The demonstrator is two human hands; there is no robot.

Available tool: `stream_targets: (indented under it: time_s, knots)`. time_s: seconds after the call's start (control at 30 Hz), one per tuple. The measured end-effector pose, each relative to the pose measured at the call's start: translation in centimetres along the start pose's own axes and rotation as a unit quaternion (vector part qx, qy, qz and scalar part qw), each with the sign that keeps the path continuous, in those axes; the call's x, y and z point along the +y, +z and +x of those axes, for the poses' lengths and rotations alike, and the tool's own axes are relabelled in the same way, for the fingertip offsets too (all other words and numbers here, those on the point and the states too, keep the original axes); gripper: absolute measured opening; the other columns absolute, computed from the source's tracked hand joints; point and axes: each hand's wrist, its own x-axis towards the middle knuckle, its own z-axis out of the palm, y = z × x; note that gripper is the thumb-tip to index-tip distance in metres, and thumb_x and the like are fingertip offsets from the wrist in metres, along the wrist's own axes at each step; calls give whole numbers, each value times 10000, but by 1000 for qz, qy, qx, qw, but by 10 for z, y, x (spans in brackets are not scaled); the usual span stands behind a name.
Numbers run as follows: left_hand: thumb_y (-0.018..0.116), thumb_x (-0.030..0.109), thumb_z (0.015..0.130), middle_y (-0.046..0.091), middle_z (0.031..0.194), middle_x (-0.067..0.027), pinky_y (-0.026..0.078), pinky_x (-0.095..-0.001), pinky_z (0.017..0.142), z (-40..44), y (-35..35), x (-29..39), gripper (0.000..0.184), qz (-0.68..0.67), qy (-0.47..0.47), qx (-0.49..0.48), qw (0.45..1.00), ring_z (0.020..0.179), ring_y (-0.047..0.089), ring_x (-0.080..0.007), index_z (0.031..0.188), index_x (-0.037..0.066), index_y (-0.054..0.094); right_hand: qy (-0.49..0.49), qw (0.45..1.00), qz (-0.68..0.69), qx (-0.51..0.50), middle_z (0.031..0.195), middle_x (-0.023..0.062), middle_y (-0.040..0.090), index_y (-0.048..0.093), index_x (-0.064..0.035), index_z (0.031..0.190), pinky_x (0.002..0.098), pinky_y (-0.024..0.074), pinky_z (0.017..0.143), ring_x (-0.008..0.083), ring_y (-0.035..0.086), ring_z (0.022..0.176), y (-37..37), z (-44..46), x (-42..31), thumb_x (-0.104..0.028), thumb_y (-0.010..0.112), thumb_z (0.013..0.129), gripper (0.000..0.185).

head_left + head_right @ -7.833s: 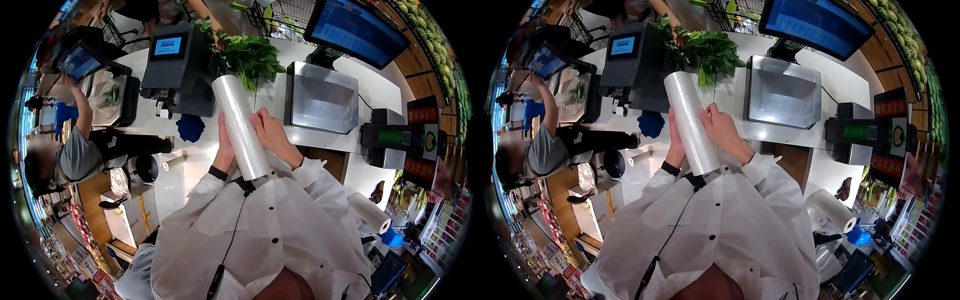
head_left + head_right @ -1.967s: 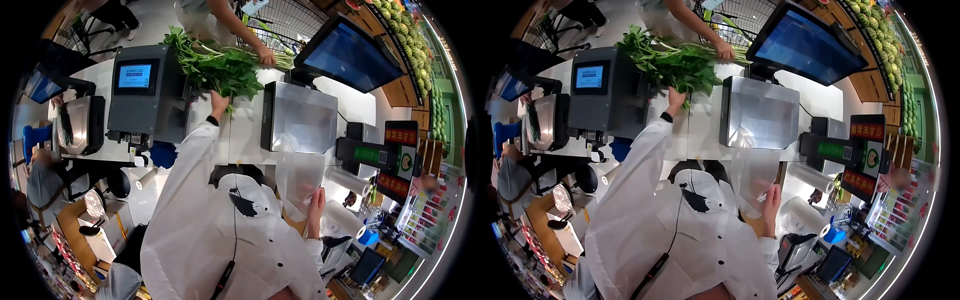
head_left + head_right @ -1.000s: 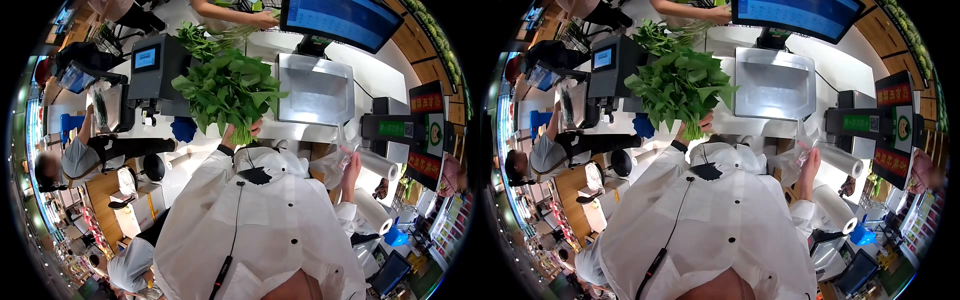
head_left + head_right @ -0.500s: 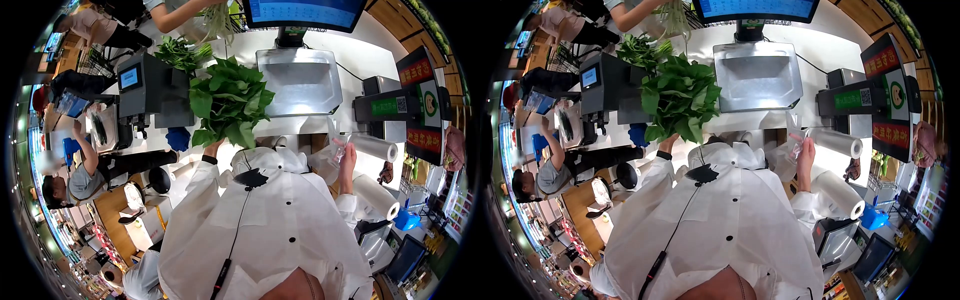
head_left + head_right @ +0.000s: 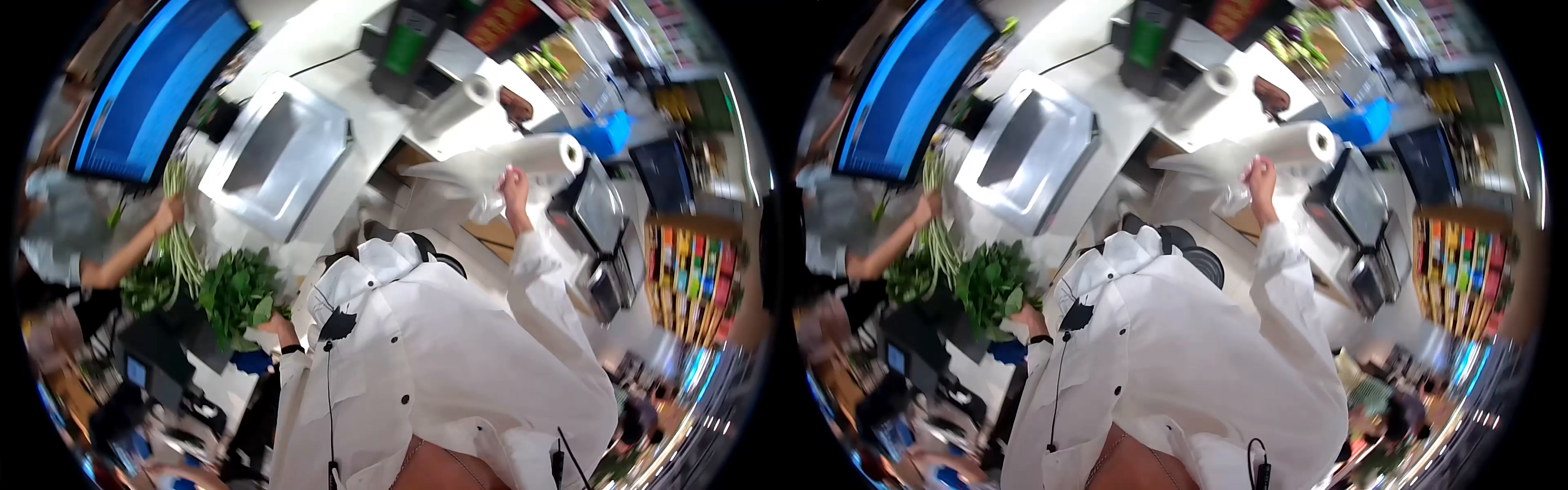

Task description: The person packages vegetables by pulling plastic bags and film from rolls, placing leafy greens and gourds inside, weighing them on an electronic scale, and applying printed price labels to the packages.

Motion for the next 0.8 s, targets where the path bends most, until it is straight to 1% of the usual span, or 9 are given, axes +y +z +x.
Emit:
stream_targets:
  time_s: [0.07, 0.17, 0.27, 0.4, 0.43, 0.5, 0.6, 0.7, 0.8]
  knots:
    - [691, 74, 805, 574, 1223, -136, 453, -357, 921, 20, 6, -11, 522, 62, 25, -31, 997, 1030, 560, -266, 1253, -58, 457, -29, 999, 34, -6, 772, 21, 579, 586, 39, 1042, 217, 434, 563, 78, 509, 635, -19, 33, -9, -161, 522, 957, 226]
    - [660, 86, 834, 546, 1268, -126, 441, -365, 942, 36, 20, -37, 477, -221, -113, 3, 969, 1077, 541, -260, 1252, -37, 465, -78, 996, -23, 45, 922, 72, 630, 595, 16, 1176, 244, 478, 654, 123, 587, 755, 8, 38, -44, -49, 461, 909, 305]
    - [629, 181, 880, 515, 1319, -110, 383, -355, 1009, 35, 28, -64, 478, -143, -129, -14, 981, 1159, 498, -244, 1285, -14, 465, -194, 974, -27, 110, 938, 115, 662, 633, -15, 1123, 276, 479, 757, 163, 621, 836, 55, 49, -78, -37, 468, 909, 272]
    - [778, 220, 756, 532, 1296, -120, 420, -378, 934, -27, -9, 80, 612, -5, -87, -134, 987, 1074, 535, -249, 1242, -36, 507, -325, 912, -30, 246, 984, 166, 666, 630, 1, 1086, 343, 480, 813, 270, 641, 900, 80, 143, -85, -8, 473, 880, 258]
    - [790, 283, 743, 536, 1287, -128, 422, -398, 906, -15, -12, 52, 673, -3, -149, -149, 978, 1061, 536, -256, 1249, -49, 497, -300, 919, -49, 252, 976, 183, 660, 626, 6, 1077, 361, 480, 821, 316, 634, 909, 85, 156, -89, 4, 462, 866, 268]
    - [778, 384, 741, 548, 1257, -127, 430, -408, 877, -18, -26, 34, 708, 42, -250, -129, 959, 1039, 543, -264, 1252, -24, 504, -296, 914, -115, 251, 974, 193, 654, 627, 11, 1067, 373, 479, 813, 357, 626, 906, 96, 202, -46, 7, 455, 852, 275]
    - [749, 460, 746, 568, 1208, -128, 450, -403, 831, -53, -49, 59, 720, 131, -379, -126, 907, 1002, 558, -250, 1239, -7, 512, -189, 954, -211, 103, 1217, 274, 535, 502, 73, 1208, 416, 382, 997, 403, 504, 1142, 111, 242, 51, -163, 536, 840, 438]
    - [733, 437, 771, 576, 1192, -120, 458, -389, 833, -73, -67, 66, 662, 179, -385, -200, 883, 1009, 562, -234, 1219, -6, 530, -204, 955, -211, 42, 1286, 297, 469, 431, 93, 1268, 423, 331, 1047, 416, 437, 1212, 133, 241, 98, -202, 544, 859, 517]
    - [717, 413, 796, 585, 1177, -112, 466, -374, 836, -76, -65, 70, 605, 234, -325, -294, 868, 1016, 567, -218, 1199, -5, 548, -274, 943, -187, 24, 1250, 278, 494, 457, 66, 1238, 434, 341, 1029, 428, 449, 1176, 138, 193, 85, -151, 517, 886, 418]
